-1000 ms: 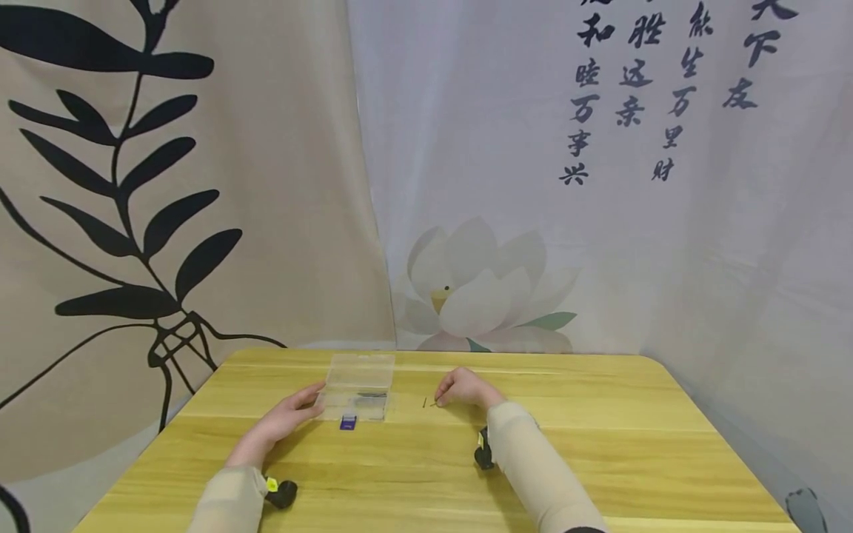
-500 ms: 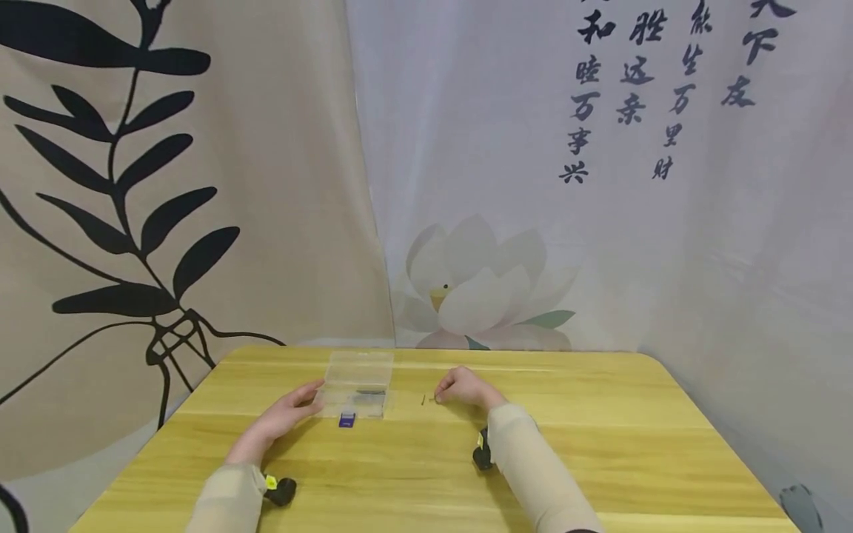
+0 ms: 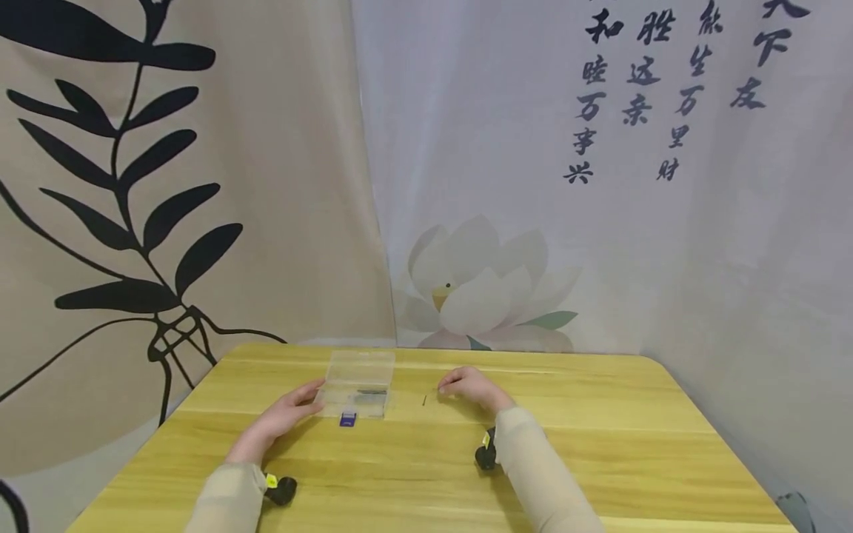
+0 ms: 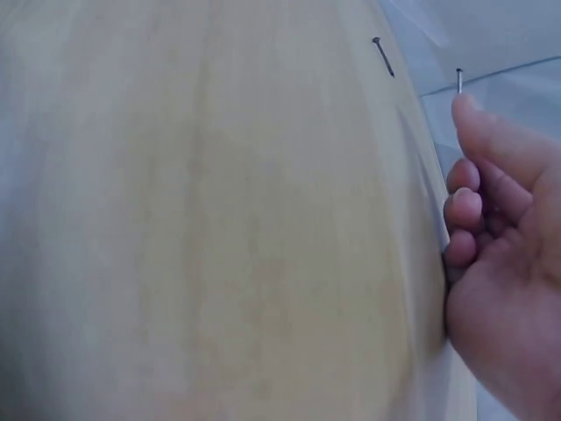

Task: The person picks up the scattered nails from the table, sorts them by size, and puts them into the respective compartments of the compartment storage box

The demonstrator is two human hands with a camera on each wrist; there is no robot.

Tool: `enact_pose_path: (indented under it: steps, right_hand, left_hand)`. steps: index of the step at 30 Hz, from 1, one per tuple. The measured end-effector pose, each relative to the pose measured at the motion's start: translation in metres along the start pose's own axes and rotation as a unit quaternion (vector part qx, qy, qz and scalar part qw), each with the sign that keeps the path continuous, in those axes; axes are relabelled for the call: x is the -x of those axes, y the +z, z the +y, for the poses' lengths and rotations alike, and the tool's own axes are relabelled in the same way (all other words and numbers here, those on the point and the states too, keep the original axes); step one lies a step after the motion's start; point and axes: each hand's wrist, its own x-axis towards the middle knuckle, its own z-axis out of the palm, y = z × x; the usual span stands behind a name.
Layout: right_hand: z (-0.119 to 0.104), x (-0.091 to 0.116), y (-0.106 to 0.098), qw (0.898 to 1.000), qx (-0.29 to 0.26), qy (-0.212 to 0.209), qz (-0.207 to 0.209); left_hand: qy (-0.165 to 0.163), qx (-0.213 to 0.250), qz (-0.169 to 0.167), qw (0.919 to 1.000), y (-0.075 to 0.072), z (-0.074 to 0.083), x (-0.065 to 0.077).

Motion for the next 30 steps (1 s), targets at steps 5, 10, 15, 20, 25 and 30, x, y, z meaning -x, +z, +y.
enact_pose_path:
  steps: [5, 10, 15, 20, 25, 30]
  right_hand:
    - [0.006, 0.000, -0.004, 0.999, -0.043, 0.002, 0.014]
    - [0.010, -0.001, -0.006, 0.997, -0.073, 0.013, 0.023]
    - [0.010, -0.003, -0.005, 0.996, -0.080, 0.014, 0.023]
    - [0.001, -0.008, -0.005, 0.998, -0.052, 0.038, 0.013]
    - [-0.013, -0.015, -0.002, 0.998, -0.014, 0.060, 0.000]
    - [-0.025, -0.021, 0.001, 0.999, 0.003, 0.049, -0.007]
  left_hand:
    - [0.003, -0.001, -0.002, 1.0000, 0.000, 0.002, -0.001]
    - [-0.003, -0.002, 0.000, 1.0000, 0.001, 0.001, -0.001]
    - [-0.005, -0.005, 0.002, 1.0000, 0.000, 0.000, -0.002]
    - [-0.004, 0.002, -0.003, 1.0000, -0.003, 0.000, -0.003]
    - [-0.003, 0.001, -0.002, 1.0000, -0.002, -0.001, -0.003]
    - [-0.006, 0.000, -0.001, 1.0000, -0.001, -0.002, -0.003]
